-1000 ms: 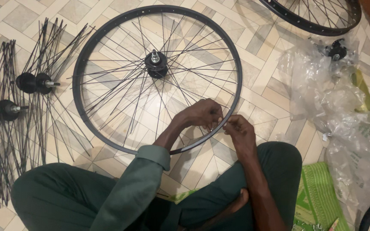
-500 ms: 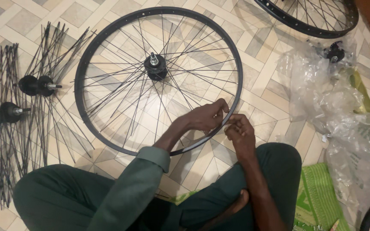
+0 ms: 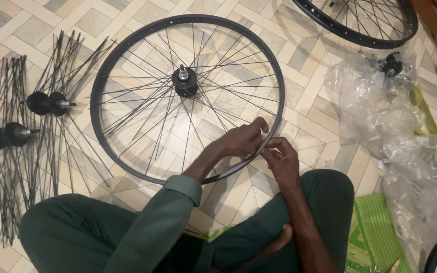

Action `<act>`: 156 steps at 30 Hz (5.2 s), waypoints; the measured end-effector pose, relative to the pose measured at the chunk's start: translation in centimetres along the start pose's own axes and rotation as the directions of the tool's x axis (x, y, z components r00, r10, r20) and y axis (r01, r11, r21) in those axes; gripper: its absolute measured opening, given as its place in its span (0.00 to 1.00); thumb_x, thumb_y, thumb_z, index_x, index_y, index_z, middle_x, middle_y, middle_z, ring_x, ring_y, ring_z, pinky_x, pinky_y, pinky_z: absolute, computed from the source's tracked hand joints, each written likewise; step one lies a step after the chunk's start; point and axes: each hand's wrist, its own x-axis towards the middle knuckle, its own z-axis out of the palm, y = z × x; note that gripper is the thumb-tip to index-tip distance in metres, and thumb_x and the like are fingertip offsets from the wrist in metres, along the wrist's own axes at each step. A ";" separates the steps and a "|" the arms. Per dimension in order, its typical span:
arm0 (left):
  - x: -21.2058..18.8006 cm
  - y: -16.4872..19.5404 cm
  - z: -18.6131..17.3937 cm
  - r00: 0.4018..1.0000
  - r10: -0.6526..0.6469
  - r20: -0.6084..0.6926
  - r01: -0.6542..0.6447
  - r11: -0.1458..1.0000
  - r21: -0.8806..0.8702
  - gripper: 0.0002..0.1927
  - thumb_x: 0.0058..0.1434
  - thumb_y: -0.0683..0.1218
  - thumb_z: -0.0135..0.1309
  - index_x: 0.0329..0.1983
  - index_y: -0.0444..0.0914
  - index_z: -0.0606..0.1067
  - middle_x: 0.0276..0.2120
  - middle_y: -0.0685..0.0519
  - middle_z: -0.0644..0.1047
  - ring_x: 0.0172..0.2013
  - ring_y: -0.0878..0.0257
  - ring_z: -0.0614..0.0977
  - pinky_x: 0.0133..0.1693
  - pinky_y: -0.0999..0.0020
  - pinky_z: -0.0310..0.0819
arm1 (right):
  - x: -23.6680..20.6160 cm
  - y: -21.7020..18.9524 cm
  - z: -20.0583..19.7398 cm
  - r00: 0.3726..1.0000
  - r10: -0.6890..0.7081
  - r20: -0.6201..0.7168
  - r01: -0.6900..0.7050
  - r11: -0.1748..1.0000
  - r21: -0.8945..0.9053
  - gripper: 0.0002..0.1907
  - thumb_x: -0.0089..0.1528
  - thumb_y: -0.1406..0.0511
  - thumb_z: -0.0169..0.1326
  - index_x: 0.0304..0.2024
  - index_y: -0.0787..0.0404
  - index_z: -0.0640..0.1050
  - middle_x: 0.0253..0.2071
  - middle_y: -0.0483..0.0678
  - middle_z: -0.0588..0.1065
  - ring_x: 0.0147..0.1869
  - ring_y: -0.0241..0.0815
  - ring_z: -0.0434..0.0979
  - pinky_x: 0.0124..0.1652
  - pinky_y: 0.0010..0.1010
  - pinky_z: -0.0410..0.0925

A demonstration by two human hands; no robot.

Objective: The person sits on the floor and laces a bicycle wheel by inserting spokes into the hub and rim, then securing them with nipples. The person rotates the wheel to access different sections and continues adding spokes one by one.

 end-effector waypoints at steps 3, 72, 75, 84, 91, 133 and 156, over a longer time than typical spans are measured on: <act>-0.4 0.2 -0.5 0.997 0.019 0.077 -0.001 0.973 -0.230 0.19 0.63 0.46 0.46 0.56 0.38 0.61 0.29 0.50 0.76 0.28 0.54 0.82 0.29 0.56 0.77 | 0.0 0.2 -0.1 1.000 -0.016 0.012 0.015 0.999 0.030 0.08 0.61 0.70 0.61 0.40 0.61 0.75 0.36 0.42 0.74 0.27 0.28 0.67 0.25 0.22 0.60; 4.5 -0.9 2.7 0.908 0.109 -0.405 -0.091 0.994 0.064 0.17 0.63 0.43 0.47 0.56 0.41 0.69 0.40 0.40 0.81 0.41 0.42 0.82 0.40 0.48 0.75 | 2.0 2.6 -2.3 0.932 0.363 0.004 -0.285 0.727 0.624 0.14 0.63 0.76 0.48 0.51 0.75 0.73 0.52 0.58 0.75 0.58 0.47 0.78 0.60 0.30 0.69; 3.8 -1.1 2.6 0.884 0.290 -0.368 -0.223 0.951 0.213 0.15 0.64 0.42 0.49 0.54 0.38 0.70 0.45 0.39 0.76 0.41 0.39 0.81 0.41 0.48 0.75 | 2.1 2.7 -1.9 0.943 0.333 -0.016 -0.263 0.772 0.578 0.14 0.66 0.74 0.51 0.53 0.76 0.72 0.52 0.59 0.75 0.58 0.49 0.77 0.61 0.31 0.71; -1.4 0.4 3.2 0.905 0.206 -0.373 -0.002 0.877 0.480 0.09 0.69 0.44 0.51 0.47 0.35 0.70 0.46 0.41 0.73 0.37 0.48 0.79 0.38 0.52 0.75 | 2.1 2.2 -1.3 0.921 0.378 -0.097 -0.306 0.853 0.422 0.12 0.65 0.68 0.56 0.48 0.68 0.73 0.45 0.56 0.77 0.49 0.46 0.79 0.51 0.33 0.74; -1.0 1.2 2.2 0.869 0.279 -0.408 -0.051 0.871 0.489 0.24 0.61 0.42 0.52 0.59 0.27 0.66 0.56 0.35 0.68 0.32 0.44 0.79 0.28 0.52 0.75 | 2.7 2.6 -1.6 0.901 0.431 -0.057 -0.362 0.816 0.451 0.11 0.63 0.67 0.60 0.46 0.67 0.77 0.44 0.53 0.78 0.48 0.42 0.80 0.50 0.28 0.73; 1.3 -0.4 -1.2 0.999 0.020 0.037 -0.018 0.999 -0.046 0.08 0.63 0.41 0.51 0.38 0.31 0.79 0.27 0.46 0.77 0.22 0.57 0.84 0.24 0.62 0.78 | 1.5 0.7 -0.8 0.992 -0.120 0.029 0.120 0.993 -0.015 0.05 0.61 0.74 0.59 0.38 0.64 0.76 0.38 0.44 0.80 0.38 0.29 0.75 0.40 0.22 0.70; 0.8 1.0 -2.0 0.985 -0.137 0.102 0.154 0.971 -0.183 0.11 0.67 0.46 0.50 0.40 0.32 0.76 0.23 0.49 0.78 0.20 0.62 0.81 0.22 0.64 0.76 | 1.7 0.5 -0.5 0.997 0.067 0.023 -0.068 0.997 0.040 0.06 0.62 0.71 0.56 0.41 0.65 0.79 0.36 0.47 0.78 0.38 0.35 0.76 0.40 0.27 0.69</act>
